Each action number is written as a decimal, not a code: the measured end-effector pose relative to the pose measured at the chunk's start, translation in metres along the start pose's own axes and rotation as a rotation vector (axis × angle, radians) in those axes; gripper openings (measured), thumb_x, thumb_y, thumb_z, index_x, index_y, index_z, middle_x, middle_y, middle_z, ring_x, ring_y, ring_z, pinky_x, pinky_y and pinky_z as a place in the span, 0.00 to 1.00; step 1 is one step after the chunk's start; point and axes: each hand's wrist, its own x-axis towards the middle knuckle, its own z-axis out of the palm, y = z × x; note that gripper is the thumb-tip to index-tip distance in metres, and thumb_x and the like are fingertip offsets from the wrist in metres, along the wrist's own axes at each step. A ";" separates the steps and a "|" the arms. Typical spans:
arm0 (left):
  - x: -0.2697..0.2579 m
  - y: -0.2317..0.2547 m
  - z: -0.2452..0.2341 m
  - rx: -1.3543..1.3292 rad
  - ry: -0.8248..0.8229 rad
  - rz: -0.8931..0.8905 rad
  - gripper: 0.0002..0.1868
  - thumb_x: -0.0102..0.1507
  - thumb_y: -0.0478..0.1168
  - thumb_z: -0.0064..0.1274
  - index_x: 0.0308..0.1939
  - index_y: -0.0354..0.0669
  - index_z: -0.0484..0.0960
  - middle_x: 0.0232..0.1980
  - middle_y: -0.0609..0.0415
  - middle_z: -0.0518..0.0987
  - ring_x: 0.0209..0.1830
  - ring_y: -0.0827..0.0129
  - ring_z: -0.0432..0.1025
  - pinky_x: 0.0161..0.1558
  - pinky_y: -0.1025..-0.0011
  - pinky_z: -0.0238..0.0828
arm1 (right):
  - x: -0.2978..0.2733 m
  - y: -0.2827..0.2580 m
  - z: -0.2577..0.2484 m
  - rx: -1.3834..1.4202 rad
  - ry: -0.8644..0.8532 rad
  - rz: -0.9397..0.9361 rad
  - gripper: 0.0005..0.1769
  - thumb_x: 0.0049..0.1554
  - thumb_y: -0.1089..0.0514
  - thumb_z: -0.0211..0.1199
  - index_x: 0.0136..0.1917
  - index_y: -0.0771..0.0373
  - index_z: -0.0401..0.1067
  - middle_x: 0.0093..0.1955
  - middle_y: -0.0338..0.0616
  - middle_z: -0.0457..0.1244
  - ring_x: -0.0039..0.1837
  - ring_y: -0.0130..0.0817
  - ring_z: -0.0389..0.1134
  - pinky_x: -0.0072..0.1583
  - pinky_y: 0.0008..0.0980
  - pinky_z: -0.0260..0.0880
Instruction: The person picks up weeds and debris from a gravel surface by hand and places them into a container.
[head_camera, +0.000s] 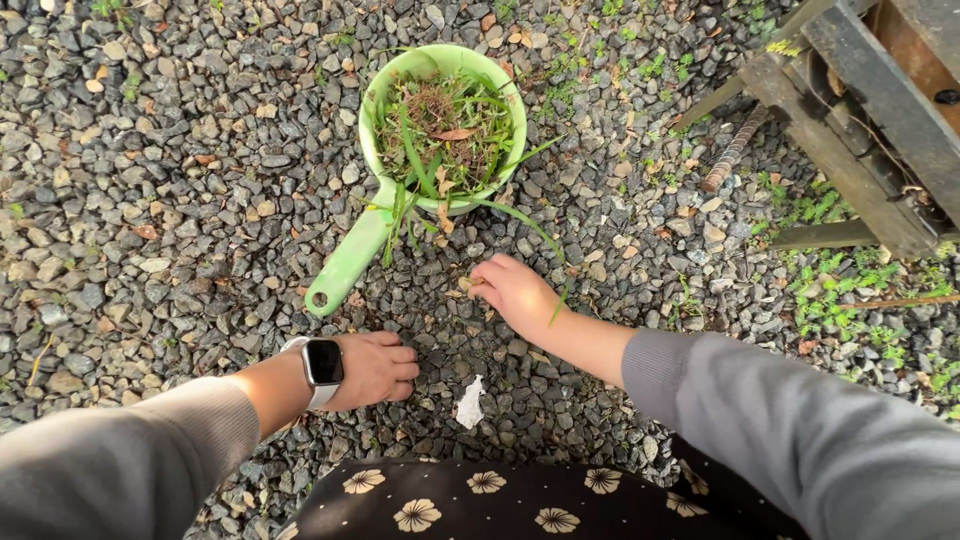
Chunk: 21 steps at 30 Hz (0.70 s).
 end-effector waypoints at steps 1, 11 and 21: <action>0.001 0.000 0.000 0.003 0.000 0.003 0.21 0.56 0.39 0.52 0.55 0.46 0.78 0.63 0.52 0.72 0.68 0.57 0.61 0.68 0.56 0.54 | 0.001 0.001 0.001 -0.002 0.003 0.002 0.06 0.60 0.62 0.63 0.51 0.61 0.72 0.47 0.47 0.63 0.48 0.45 0.67 0.52 0.39 0.71; 0.018 0.015 -0.119 0.260 0.626 -0.120 0.29 0.49 0.37 0.57 0.56 0.46 0.77 0.62 0.53 0.73 0.68 0.59 0.64 0.70 0.58 0.57 | 0.002 0.015 0.015 -0.012 -0.017 -0.184 0.07 0.53 0.65 0.63 0.48 0.63 0.73 0.46 0.47 0.64 0.52 0.46 0.68 0.54 0.39 0.71; -0.010 -0.034 -0.209 0.194 1.086 -0.799 0.32 0.59 0.43 0.56 0.67 0.41 0.70 0.71 0.41 0.67 0.75 0.44 0.56 0.75 0.48 0.50 | 0.060 0.042 -0.105 0.128 -0.251 0.594 0.09 0.56 0.50 0.68 0.51 0.49 0.82 0.45 0.44 0.73 0.45 0.39 0.70 0.49 0.41 0.74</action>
